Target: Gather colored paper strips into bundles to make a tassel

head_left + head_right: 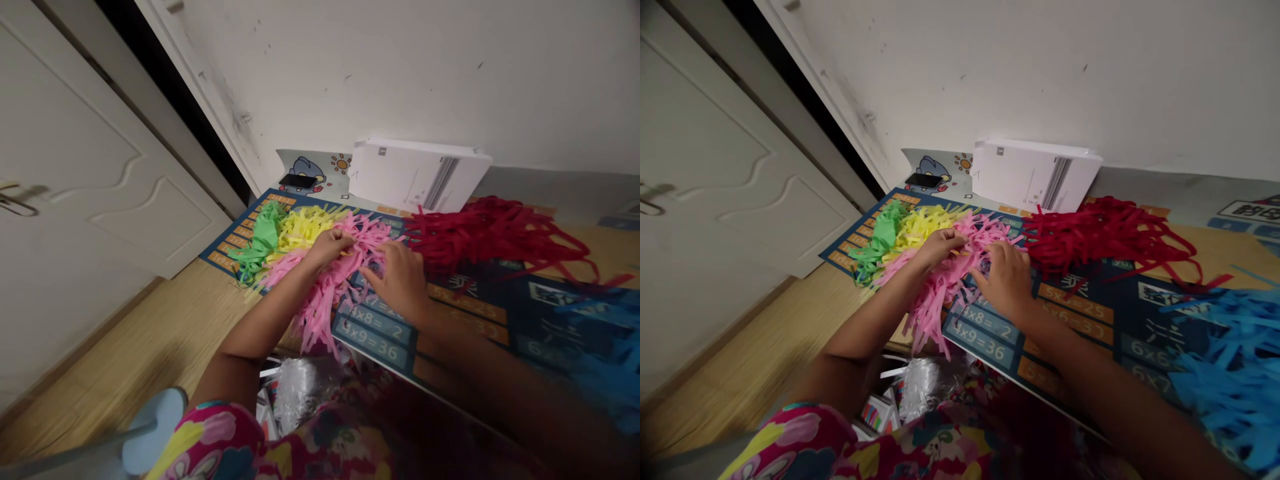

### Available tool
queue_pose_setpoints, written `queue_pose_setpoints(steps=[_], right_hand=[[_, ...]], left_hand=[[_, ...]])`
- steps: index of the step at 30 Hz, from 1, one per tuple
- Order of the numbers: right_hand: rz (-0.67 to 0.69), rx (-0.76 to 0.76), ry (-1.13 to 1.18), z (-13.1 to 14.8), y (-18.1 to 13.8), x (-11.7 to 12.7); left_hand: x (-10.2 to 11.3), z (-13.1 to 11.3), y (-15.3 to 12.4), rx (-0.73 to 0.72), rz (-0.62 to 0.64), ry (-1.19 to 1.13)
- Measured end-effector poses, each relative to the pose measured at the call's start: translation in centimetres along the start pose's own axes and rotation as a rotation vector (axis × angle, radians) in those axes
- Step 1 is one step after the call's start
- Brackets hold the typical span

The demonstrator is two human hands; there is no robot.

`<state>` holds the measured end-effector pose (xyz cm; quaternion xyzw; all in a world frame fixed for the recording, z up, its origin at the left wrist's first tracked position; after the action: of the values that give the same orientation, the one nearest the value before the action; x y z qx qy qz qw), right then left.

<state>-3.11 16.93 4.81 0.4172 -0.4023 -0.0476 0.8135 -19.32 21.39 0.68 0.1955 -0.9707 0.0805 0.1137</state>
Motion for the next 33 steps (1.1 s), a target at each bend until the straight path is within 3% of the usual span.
queue_pose_setpoints(steps=[4, 8, 10, 13, 15, 17, 20, 22, 24, 28, 33], right_hand=[[0.155, -0.156, 0.082, -0.5, 2.7, -4.1], [0.246, -0.301, 0.219, -1.5, 4.3, -6.7], [0.223, -0.326, 0.25, -2.1, 4.9, -7.0], [0.184, -0.354, 0.306, -2.6, 5.5, -6.9], [0.159, -0.353, 0.331, -2.6, 5.6, -6.2], [0.099, -0.351, 0.329, -2.5, 5.5, -4.6], [0.009, -0.116, 0.227, -0.1, 4.9, -2.0], [0.145, 0.177, 0.129, 3.1, 3.3, -2.8], [0.334, 0.36, 0.064, 5.0, 1.1, -4.9], [0.407, 0.401, 0.012, 5.4, -0.6, -7.5], [0.415, 0.375, -0.017, 4.6, -1.2, -8.5]], left_hand=[[0.6, -1.3, -0.4, -0.074, -0.02, 0.058], [2.6, -2.2, -1.6, -0.231, -0.193, 0.117], [3.0, -2.5, -3.0, -0.371, -0.284, 0.264], [1.4, -2.5, -4.9, -0.584, -0.305, 0.754], [0.7, -2.0, -5.1, -0.592, -0.282, 1.018], [1.1, -1.9, -4.5, -0.534, -0.265, 1.131], [3.0, -3.2, -3.0, -0.481, -0.265, 1.15], [4.4, -4.8, -2.3, -0.49, -0.283, 1.138], [5.4, -6.8, -1.9, -0.526, -0.323, 1.137], [7.6, -11.6, -2.0, -0.604, -0.486, 1.214], [10.4, -19.1, -2.4, -0.676, -0.693, 1.313]])
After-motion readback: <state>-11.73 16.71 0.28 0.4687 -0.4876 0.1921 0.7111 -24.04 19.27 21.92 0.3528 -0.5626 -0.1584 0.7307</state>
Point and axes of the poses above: each hand's wrist, its own y-axis towards the middle knuckle, its own x-axis out of the back of the hand, z = x × y, the point moved 9 cm from there along y, towards the middle knuckle, and after that the axes turned 15 degrees about -z, right-handed, at the moved point
